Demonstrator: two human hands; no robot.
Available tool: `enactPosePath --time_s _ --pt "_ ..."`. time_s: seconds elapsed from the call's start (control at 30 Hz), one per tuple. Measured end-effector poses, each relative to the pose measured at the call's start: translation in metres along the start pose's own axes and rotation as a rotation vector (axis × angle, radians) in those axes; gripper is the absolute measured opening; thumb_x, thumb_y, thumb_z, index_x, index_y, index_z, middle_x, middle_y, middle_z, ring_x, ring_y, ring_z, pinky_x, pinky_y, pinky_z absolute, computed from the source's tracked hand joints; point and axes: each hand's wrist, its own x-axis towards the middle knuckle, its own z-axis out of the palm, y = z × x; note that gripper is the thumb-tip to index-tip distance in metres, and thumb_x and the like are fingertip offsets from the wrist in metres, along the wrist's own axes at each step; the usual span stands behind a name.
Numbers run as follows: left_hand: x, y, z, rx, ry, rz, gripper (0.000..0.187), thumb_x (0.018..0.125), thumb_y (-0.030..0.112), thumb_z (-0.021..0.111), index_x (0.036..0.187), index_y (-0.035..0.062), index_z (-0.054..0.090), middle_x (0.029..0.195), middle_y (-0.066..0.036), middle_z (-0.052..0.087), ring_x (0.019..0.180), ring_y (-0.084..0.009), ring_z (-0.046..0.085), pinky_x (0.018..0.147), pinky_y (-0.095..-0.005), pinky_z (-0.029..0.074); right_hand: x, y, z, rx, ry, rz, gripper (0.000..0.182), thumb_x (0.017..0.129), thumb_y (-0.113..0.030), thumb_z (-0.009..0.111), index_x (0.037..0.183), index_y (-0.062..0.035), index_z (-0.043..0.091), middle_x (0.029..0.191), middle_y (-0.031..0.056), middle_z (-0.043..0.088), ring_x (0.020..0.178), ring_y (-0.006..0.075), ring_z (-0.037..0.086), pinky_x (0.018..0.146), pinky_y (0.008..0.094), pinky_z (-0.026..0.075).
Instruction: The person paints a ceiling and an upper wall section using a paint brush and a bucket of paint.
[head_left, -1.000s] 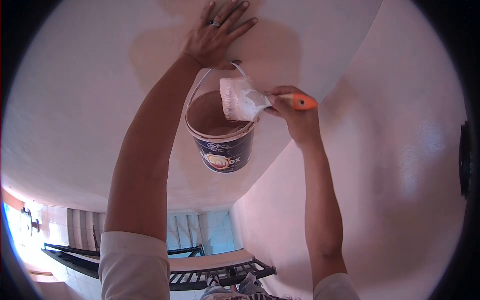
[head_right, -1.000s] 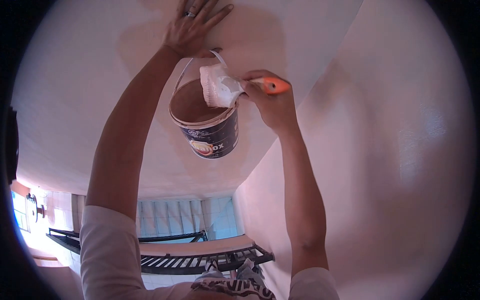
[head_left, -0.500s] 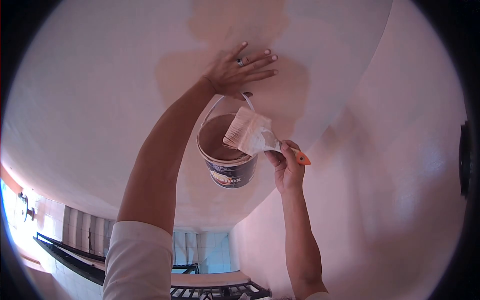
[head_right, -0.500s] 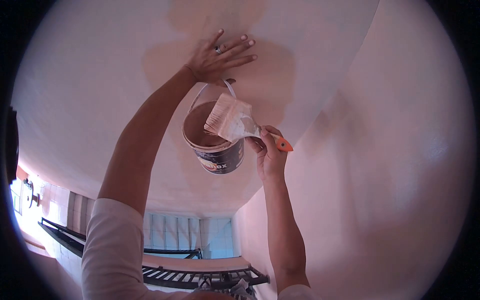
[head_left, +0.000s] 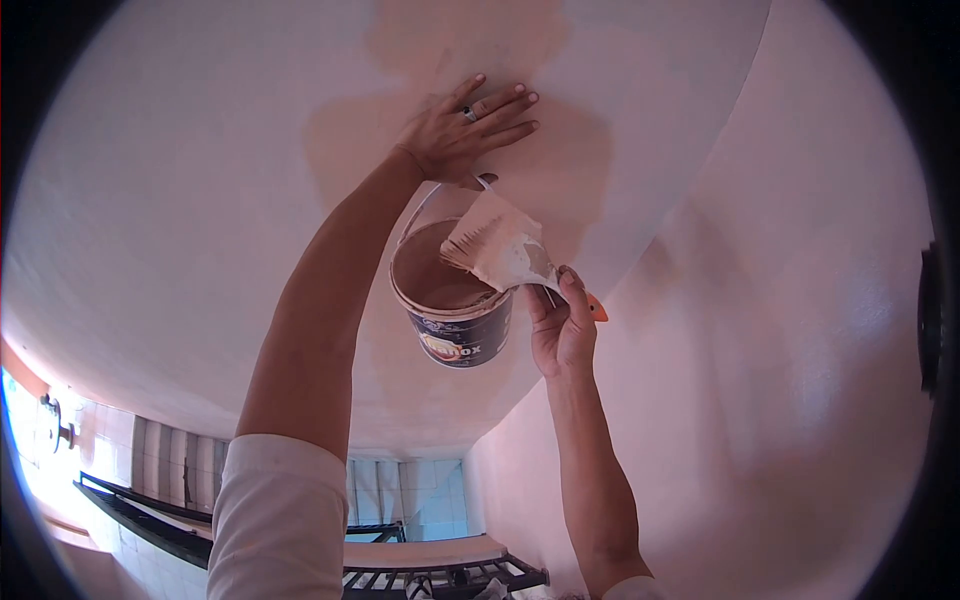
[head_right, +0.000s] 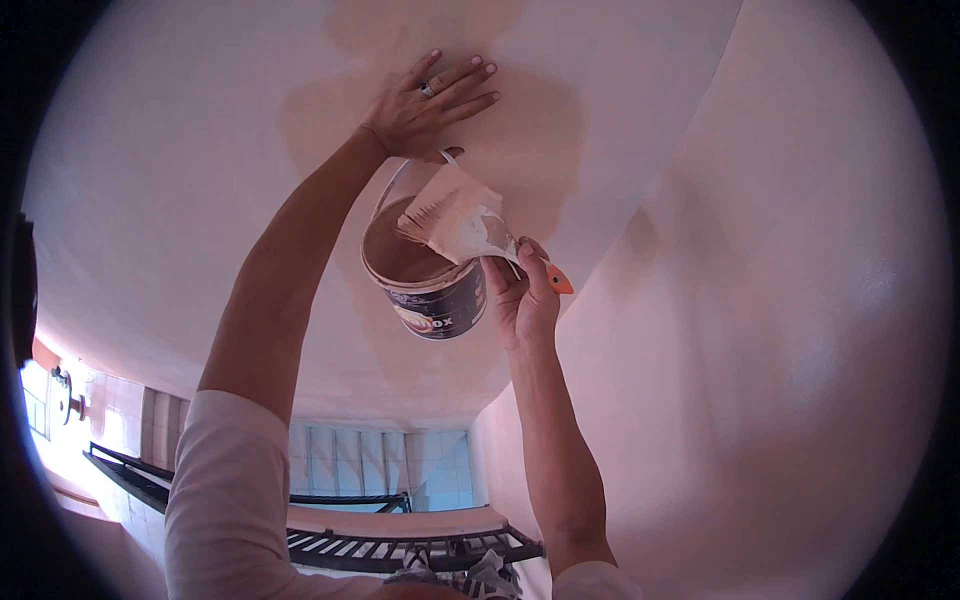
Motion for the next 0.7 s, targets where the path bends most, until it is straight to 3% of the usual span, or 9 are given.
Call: enactPosePath --time_s 0.13,0.33,0.43,0.53,0.7 --pt "0.000 0.002 0.001 -0.003 0.005 -0.019 0.116 0.053 0.060 0.082 0.153 0.0321 0.030 0.162 0.002 0.023 0.148 -0.0170 0.024 0.122 -0.0510 0.017 -0.003 0.011 -0.004 0.152 0.011 0.049 0.026 0.090 -0.015 0.070 0.109 -0.0012 0.059 0.108 0.0112 0.066 0.104 0.0218 0.066 0.095 0.0354 0.059" --pt "0.002 0.005 -0.009 0.026 -0.141 -0.059 0.122 0.050 0.058 0.084 0.154 0.0329 0.026 0.163 0.002 0.021 0.150 -0.0159 0.019 0.123 -0.0504 0.016 -0.004 0.024 -0.002 0.258 0.038 0.046 0.022 0.091 -0.015 0.070 0.105 -0.0007 0.062 0.109 0.0111 0.067 0.104 0.0208 0.066 0.096 0.0337 0.058" --pt "0.000 0.002 -0.005 -0.035 -0.113 -0.052 0.120 0.052 0.056 0.084 0.155 0.0314 0.026 0.163 0.001 0.020 0.151 -0.0175 0.016 0.123 -0.0511 0.014 -0.005 0.027 -0.002 0.293 -0.007 0.038 0.021 0.091 -0.014 0.069 0.105 -0.0003 0.063 0.109 0.0107 0.067 0.105 0.0213 0.066 0.097 0.0339 0.058" --pt "-0.002 0.002 0.000 0.001 -0.090 -0.060 0.104 0.065 0.061 0.075 0.153 0.0258 0.032 0.164 -0.002 0.020 0.150 -0.0193 0.018 0.123 -0.0501 0.013 -0.004 0.025 -0.010 0.389 -0.034 -0.011 0.019 0.092 -0.011 0.067 0.106 0.0015 0.064 0.109 0.0122 0.068 0.110 0.0224 0.065 0.097 0.0353 0.057" --pt "-0.002 0.003 -0.002 -0.063 -0.010 -0.056 0.105 0.064 0.054 0.077 0.153 0.0248 0.031 0.164 -0.003 0.020 0.151 -0.0199 0.018 0.123 -0.0487 0.011 -0.005 -0.049 -0.014 0.177 0.009 -0.228 0.022 0.096 -0.013 0.060 0.113 0.0013 0.061 0.114 0.0149 0.068 0.104 0.0247 0.067 0.094 0.0375 0.059"
